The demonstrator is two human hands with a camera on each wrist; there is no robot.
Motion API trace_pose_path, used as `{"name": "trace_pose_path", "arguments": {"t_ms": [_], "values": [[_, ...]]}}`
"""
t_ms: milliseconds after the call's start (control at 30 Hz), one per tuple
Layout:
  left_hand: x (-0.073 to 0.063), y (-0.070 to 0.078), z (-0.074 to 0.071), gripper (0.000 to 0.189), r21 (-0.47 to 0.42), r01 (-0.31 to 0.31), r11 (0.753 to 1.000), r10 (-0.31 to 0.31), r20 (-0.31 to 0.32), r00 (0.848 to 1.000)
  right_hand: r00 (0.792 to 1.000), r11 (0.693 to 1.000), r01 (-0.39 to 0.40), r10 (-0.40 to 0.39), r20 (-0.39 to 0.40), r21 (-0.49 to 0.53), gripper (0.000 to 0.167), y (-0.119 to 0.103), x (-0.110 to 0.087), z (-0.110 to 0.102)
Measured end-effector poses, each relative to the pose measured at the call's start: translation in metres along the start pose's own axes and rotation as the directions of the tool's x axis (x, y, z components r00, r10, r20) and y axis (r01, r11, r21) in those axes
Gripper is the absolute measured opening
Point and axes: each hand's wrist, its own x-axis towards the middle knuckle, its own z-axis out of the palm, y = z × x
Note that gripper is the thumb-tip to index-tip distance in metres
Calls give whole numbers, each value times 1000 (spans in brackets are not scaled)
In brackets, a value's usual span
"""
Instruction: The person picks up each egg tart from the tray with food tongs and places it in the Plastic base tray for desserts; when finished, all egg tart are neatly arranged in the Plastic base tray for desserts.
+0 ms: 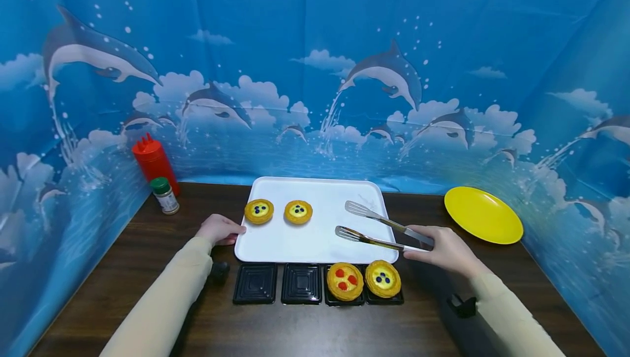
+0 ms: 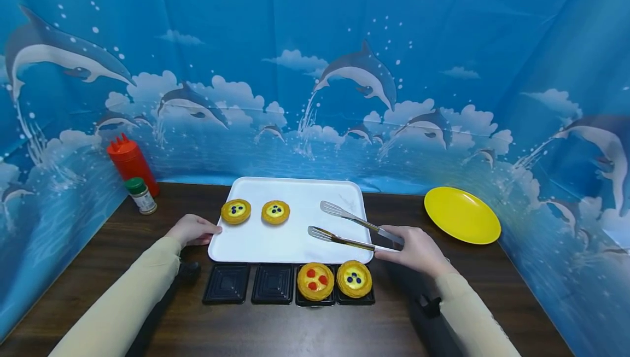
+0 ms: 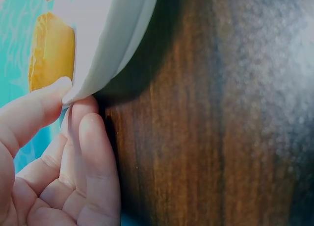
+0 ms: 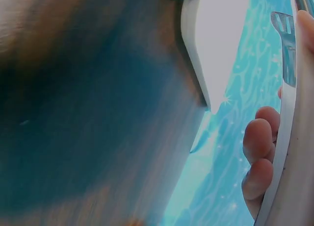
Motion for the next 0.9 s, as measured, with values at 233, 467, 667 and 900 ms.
{"name": "trace_pose_path", "arguments": {"t_ms": [233, 467, 667, 900], "values": [[5, -2, 0, 35, 7, -2, 1000, 2, 4, 1000, 1000, 1000, -13, 13, 21, 20, 69, -2, 24, 4], [1, 1, -2, 35, 29, -11, 1000, 11, -1, 1000, 998, 999, -49, 49, 51, 12, 71, -2, 46, 5], [-2, 3, -2, 34, 12, -11, 1000, 11, -2, 1000, 995, 1000, -21, 21, 94, -2, 70, -5, 67, 5], [0, 1, -1, 33, 8, 0, 1000, 0, -9, 1000, 989, 999, -43, 40, 145, 22, 75, -16, 87, 13]]}}
